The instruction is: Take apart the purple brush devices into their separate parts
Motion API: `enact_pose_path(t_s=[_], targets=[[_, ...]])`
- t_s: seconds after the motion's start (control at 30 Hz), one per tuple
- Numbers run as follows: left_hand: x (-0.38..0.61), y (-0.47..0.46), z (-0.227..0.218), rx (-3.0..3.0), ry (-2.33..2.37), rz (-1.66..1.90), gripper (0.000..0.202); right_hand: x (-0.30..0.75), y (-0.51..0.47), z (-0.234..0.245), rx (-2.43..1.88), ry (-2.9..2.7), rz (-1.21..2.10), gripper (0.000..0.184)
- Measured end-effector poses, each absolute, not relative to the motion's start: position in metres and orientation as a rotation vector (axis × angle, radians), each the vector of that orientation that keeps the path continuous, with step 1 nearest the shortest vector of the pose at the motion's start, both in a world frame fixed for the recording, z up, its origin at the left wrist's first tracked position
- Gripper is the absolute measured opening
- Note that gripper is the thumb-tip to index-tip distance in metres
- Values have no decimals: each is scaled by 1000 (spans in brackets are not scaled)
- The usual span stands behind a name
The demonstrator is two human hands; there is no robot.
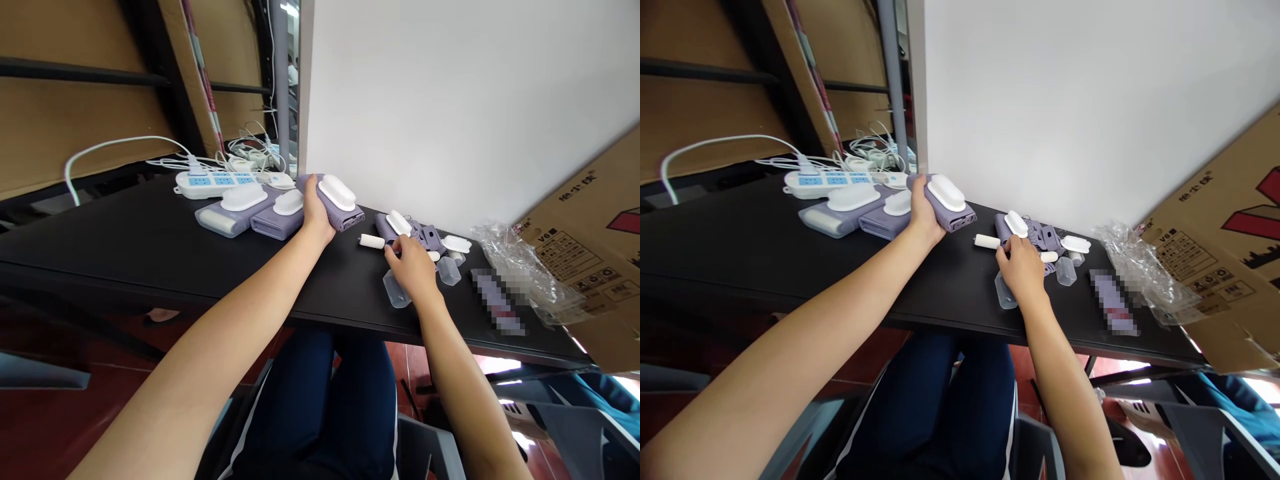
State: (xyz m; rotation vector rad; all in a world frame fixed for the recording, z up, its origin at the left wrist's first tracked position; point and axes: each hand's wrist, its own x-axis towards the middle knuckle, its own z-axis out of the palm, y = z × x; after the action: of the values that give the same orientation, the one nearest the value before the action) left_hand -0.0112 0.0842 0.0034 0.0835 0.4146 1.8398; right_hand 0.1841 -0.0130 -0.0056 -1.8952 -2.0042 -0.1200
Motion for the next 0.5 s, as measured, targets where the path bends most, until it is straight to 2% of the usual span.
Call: enact_pose_path(t_s=[0.2, 0.33, 0.43, 0.5], targets=[[-13, 90, 1, 62, 430, 1836, 27, 195, -69, -13, -1936, -2083, -117, 49], [-13, 94, 1, 61, 407, 1820, 27, 205, -72, -4, -1804, -2436, -146, 49], [-13, 91, 4, 81, 354, 1787, 30, 202, -39, 18, -1570, -2503, -263, 56], [-14, 89, 6, 102, 326, 1777, 32, 193, -10, 32, -1506, -2483, -324, 54]])
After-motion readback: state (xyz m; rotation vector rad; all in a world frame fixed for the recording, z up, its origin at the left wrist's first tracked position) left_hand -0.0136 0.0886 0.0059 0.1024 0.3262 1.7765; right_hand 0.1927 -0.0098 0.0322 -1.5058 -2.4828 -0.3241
